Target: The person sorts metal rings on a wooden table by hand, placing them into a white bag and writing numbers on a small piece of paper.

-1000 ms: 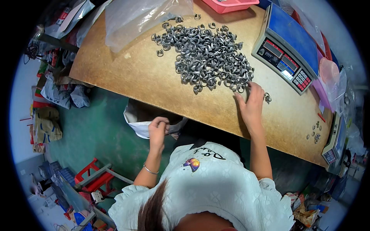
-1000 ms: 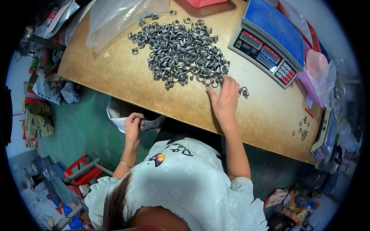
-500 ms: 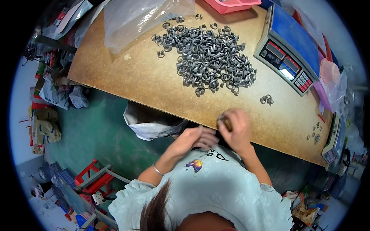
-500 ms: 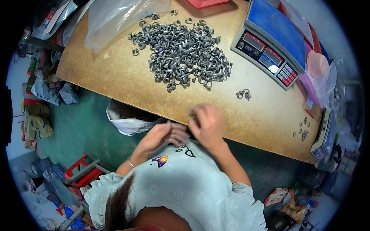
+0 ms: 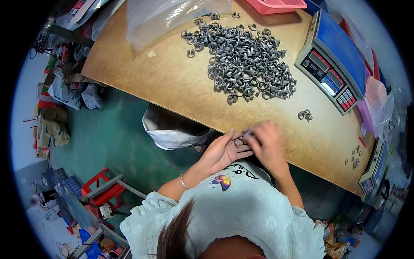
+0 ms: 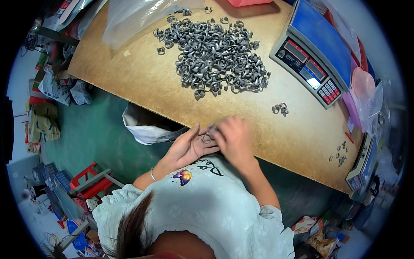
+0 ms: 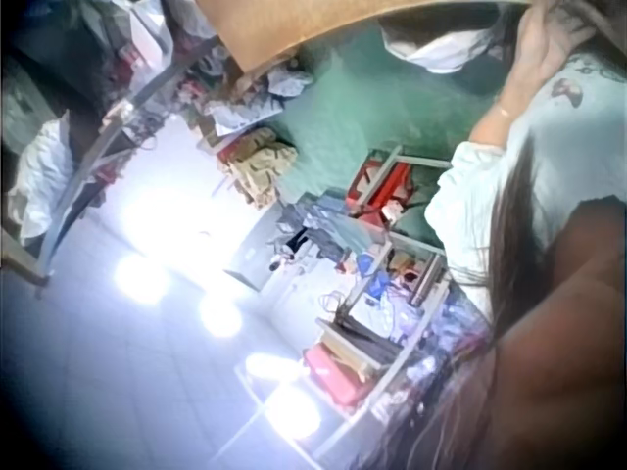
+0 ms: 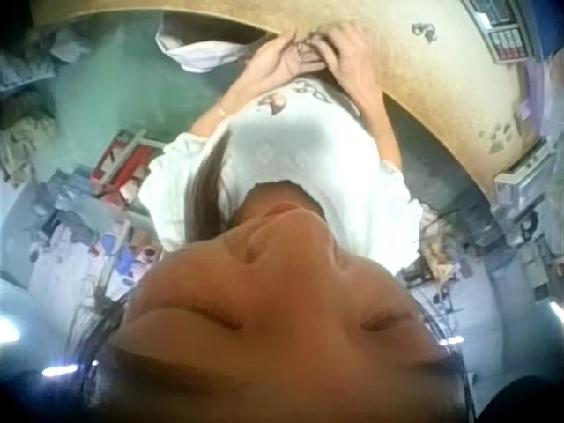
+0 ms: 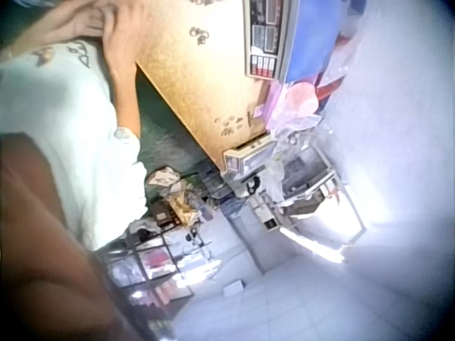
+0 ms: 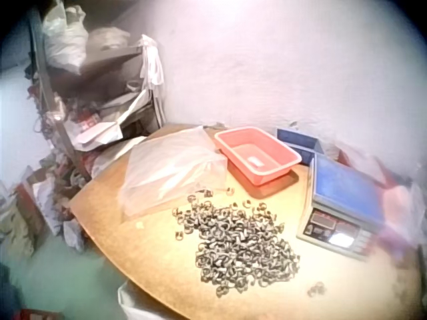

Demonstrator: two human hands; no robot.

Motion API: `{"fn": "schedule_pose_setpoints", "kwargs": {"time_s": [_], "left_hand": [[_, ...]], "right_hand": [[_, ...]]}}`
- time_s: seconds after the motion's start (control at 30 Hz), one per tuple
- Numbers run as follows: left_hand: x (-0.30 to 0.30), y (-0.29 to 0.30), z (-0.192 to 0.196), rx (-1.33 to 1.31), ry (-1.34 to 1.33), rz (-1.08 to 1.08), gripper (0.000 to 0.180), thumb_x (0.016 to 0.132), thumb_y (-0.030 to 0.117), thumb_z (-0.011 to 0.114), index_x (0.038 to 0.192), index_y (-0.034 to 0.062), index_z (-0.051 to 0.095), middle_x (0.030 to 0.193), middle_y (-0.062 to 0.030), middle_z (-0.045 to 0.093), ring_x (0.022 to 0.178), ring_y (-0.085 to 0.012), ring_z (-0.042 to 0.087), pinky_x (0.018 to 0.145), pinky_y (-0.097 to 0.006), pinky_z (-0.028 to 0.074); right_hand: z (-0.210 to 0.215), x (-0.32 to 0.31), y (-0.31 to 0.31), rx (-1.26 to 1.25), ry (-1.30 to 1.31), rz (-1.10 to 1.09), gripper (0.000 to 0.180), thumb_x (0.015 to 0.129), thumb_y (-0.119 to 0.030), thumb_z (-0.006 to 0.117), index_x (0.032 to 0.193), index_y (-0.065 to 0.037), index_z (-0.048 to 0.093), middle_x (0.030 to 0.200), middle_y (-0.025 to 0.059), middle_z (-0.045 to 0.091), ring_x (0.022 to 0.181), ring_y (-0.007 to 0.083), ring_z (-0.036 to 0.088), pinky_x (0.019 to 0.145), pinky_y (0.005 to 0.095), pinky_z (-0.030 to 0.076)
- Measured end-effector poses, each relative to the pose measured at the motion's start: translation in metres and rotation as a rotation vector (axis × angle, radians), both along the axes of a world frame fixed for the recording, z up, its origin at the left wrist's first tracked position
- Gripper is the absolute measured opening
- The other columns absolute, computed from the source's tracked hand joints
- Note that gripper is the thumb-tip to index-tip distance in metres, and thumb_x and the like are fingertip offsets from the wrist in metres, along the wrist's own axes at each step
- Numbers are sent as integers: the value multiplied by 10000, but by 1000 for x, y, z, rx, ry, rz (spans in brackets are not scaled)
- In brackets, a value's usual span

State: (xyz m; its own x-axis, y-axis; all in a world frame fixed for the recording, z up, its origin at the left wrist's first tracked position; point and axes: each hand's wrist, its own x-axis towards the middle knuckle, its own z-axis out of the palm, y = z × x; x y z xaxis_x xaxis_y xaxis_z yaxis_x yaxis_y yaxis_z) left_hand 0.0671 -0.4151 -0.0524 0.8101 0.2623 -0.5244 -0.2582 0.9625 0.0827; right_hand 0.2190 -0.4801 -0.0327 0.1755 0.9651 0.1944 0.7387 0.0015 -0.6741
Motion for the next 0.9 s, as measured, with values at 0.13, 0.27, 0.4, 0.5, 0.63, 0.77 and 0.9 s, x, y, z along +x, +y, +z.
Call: {"fn": "schedule_pose_setpoints", "kwargs": {"time_s": [0.13, 0.27, 0.4, 0.5, 0.63, 0.77, 0.9], "left_hand": [[-27, 9, -15, 337, -17, -163, 250, 909, 148, 476, 1063, -44, 518, 926, -82, 567, 807, -140, 558, 689, -282, 469], [-77, 42, -41, 937, 521, -398, 211, 861, 85, 516, 1034, -33, 546, 920, -109, 571, 780, -138, 545, 620, -267, 436], [-112, 76, -151, 2062, 1399, -391, 393, 861, 276, 520, 1126, -14, 514, 1041, -218, 570, 898, -329, 568, 757, -414, 459], [-118, 83, -179, 1988, 1450, -898, 527, 856, 463, 455, 1145, 28, 523, 1096, -246, 550, 982, -371, 548, 817, -434, 447], [-92, 56, -129, 1629, 1130, -1420, 572, 827, 575, 423, 1006, 69, 621, 981, -205, 607, 884, -362, 585, 762, -436, 467], [-147, -6, -154, 1778, 896, -1257, 446, 815, 429, 523, 729, 15, 663, 704, -196, 620, 696, -365, 604, 665, -434, 485], [-151, -36, -151, 1870, 1033, -1142, 340, 818, 295, 521, 651, 21, 634, 666, -184, 608, 640, -370, 592, 629, -439, 481]], "right_hand": [[-2, 11, 5, 33, 336, -167, 219, 707, -111, 656, 902, -33, 595, 905, 104, 561, 890, 276, 496, 811, 356, 378], [-9, 39, 32, 92, -209, -287, 351, 722, -134, 658, 1050, -47, 566, 1129, 131, 499, 1071, 316, 426, 910, 402, 334], [-11, 28, 41, -7, -474, -242, 457, 758, -181, 634, 1177, -61, 499, 1273, 154, 397, 1202, 367, 316, 958, 465, 282], [-8, 12, 32, -23, -447, -254, 427, 780, -174, 600, 1175, -54, 494, 1277, 167, 392, 1221, 379, 303, 977, 484, 263], [-17, -4, 19, 121, -250, -183, 361, 764, -103, 590, 1107, -20, 519, 1205, 175, 448, 1146, 378, 379, 947, 463, 309], [-8, -14, 27, 199, -255, -146, 322, 742, -73, 606, 1050, -3, 540, 1106, 179, 495, 1033, 364, 445, 886, 451, 355], [-20, -46, 24, 398, 29, 212, 303, 670, 18, 605, 971, 9, 573, 901, 146, 567, 817, 321, 548, 730, 395, 449]]}}
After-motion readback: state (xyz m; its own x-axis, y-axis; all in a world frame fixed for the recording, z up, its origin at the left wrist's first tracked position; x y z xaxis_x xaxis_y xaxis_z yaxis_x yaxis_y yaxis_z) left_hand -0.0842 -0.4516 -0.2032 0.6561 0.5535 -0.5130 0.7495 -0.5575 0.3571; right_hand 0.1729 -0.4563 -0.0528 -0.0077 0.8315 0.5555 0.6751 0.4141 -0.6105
